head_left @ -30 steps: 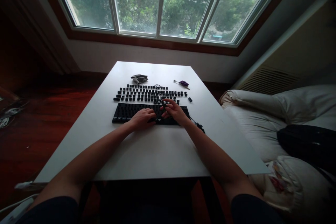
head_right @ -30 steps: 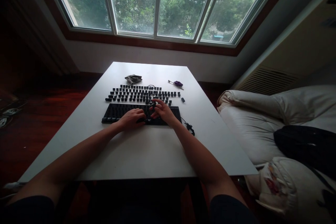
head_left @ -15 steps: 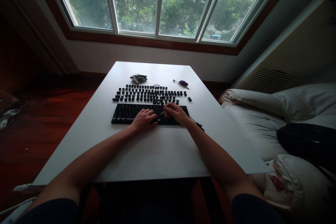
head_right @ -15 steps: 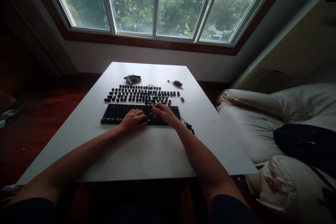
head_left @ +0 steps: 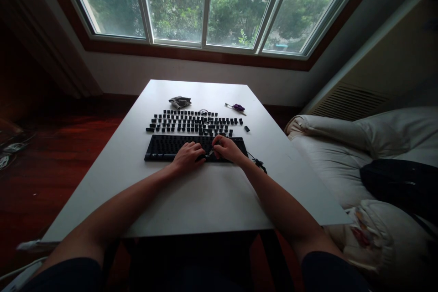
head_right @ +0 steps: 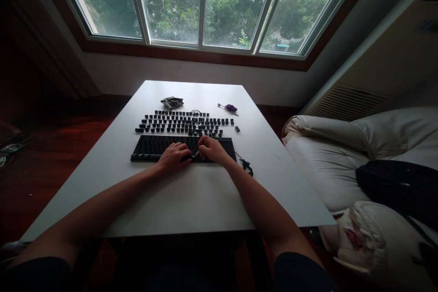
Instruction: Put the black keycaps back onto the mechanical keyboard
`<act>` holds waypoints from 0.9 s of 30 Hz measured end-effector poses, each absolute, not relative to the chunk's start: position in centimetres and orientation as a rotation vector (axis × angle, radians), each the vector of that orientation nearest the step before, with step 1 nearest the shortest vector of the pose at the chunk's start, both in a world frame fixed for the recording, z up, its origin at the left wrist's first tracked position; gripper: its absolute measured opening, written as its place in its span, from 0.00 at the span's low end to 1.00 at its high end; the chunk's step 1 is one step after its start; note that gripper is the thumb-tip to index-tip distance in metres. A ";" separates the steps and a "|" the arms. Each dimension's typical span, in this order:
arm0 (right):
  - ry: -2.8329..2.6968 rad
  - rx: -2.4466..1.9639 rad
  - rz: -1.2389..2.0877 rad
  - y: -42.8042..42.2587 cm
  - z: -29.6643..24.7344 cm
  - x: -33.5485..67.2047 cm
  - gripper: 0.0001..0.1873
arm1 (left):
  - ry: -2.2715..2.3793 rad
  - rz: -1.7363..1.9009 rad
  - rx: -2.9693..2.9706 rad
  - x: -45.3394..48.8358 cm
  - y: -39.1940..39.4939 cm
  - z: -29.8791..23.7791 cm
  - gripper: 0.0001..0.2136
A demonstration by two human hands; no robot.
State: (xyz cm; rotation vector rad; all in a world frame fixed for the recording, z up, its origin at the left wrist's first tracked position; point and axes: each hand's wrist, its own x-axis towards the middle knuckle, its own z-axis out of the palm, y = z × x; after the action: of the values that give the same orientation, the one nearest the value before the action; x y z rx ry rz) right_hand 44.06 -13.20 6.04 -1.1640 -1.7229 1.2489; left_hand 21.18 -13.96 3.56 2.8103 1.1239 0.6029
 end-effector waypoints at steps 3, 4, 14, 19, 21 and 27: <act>-1.709 -1.202 1.266 -13.2 6.0 43.9 0.06 | 1.126 0.604 2.812 21.2 -13.9 3.5 0.08; -1.687 -1.209 1.305 -13.1 6.0 43.9 0.06 | 1.126 0.605 2.814 21.2 -13.9 3.5 0.08; -1.779 -1.360 1.253 -13.5 5.9 43.4 0.08 | 1.130 0.618 2.802 21.3 -13.9 3.3 0.07; -2.158 -1.339 0.824 -15.7 7.7 42.4 0.07 | 1.136 0.616 2.806 21.3 -13.9 3.3 0.08; -2.298 -1.329 0.657 -16.4 8.3 42.0 0.07 | 1.134 0.619 2.797 21.3 -13.9 3.3 0.08; -2.451 -1.397 0.374 -17.1 8.8 41.9 0.09 | 1.133 0.616 2.759 21.3 -13.9 3.3 0.08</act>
State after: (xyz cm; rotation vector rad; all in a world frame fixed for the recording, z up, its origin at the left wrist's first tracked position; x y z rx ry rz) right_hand 41.86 -17.06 8.81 -1.3975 -2.4515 0.3739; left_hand 21.33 -13.93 3.34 2.7587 1.1330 0.6163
